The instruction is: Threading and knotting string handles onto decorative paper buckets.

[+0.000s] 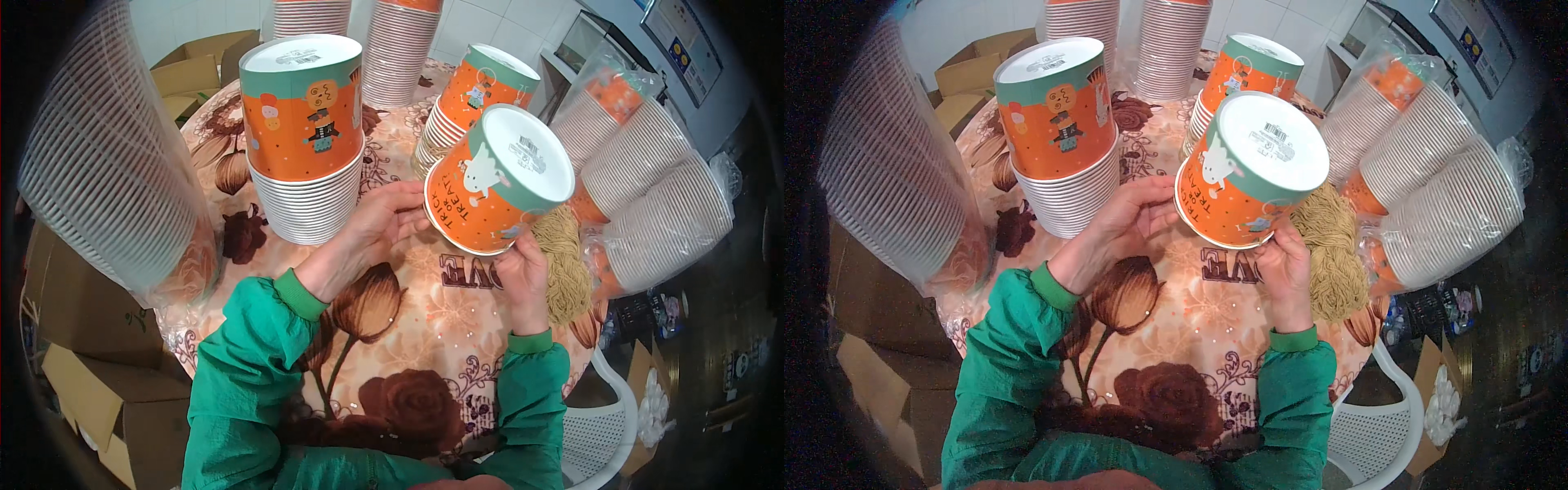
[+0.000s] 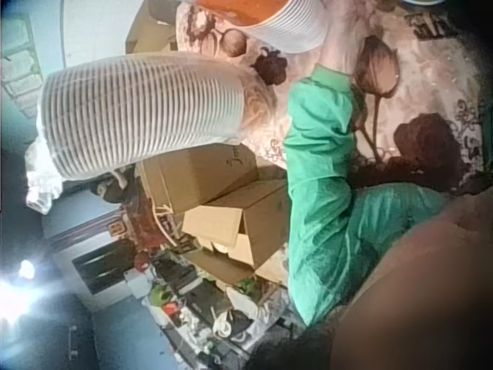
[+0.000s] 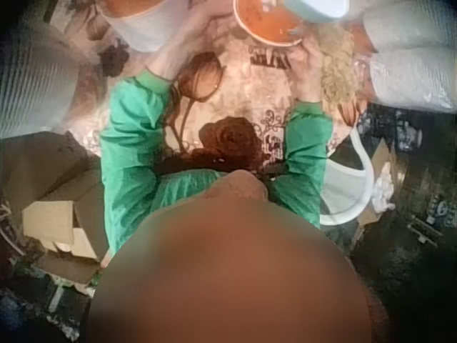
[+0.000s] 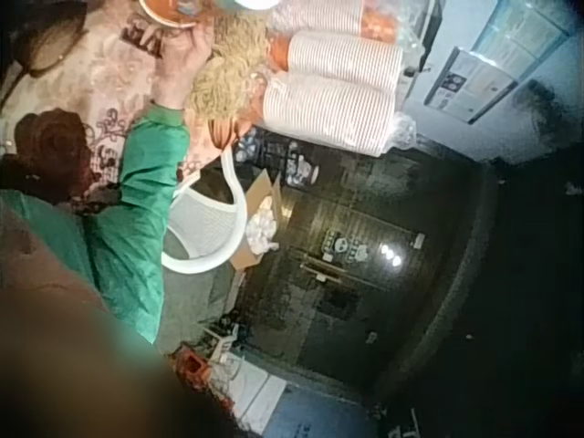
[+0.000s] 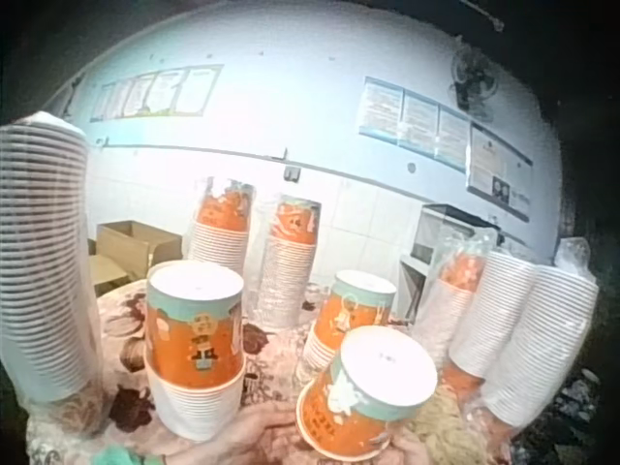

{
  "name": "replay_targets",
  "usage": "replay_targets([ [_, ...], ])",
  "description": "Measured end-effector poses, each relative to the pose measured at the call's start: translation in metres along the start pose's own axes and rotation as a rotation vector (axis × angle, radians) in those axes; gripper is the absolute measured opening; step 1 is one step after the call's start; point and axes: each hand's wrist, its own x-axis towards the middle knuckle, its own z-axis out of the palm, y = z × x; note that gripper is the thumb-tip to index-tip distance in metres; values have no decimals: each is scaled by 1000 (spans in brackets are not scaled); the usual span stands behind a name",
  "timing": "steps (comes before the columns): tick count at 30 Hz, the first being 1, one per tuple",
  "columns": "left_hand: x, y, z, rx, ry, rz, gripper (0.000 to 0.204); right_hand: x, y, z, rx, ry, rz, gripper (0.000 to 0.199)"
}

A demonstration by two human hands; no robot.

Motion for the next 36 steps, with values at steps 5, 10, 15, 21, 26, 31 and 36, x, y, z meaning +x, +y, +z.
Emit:
replay_targets([
  [5, 5, 0, -11, 67, 117, 20, 31, 2, 6, 36, -89, 189, -68, 36],
  [10, 14, -7, -30, 106, 161, 4, 27, 2, -5, 21, -26, 172, -54, 37],
  [15, 2, 0, -7, 56, 265, 2, 17, 2, -12, 7, 4, 151, -79, 39],
  [21, 1, 5, -17, 78, 202, 56, 14, 5, -12, 9, 31, 87, -70, 42],
  [26, 0, -19, -2, 61, 341, -184, 43, -1, -25, 14, 70, 177, -119, 43],
  [31, 16, -63, -11, 140, 216, -366, 80, -4, -30, 5, 138, 170, -152, 45],
  [36, 15, -64, 31, 154, 126, -392, 63, -11, -38, 42, 200, -26, -125, 42],
])
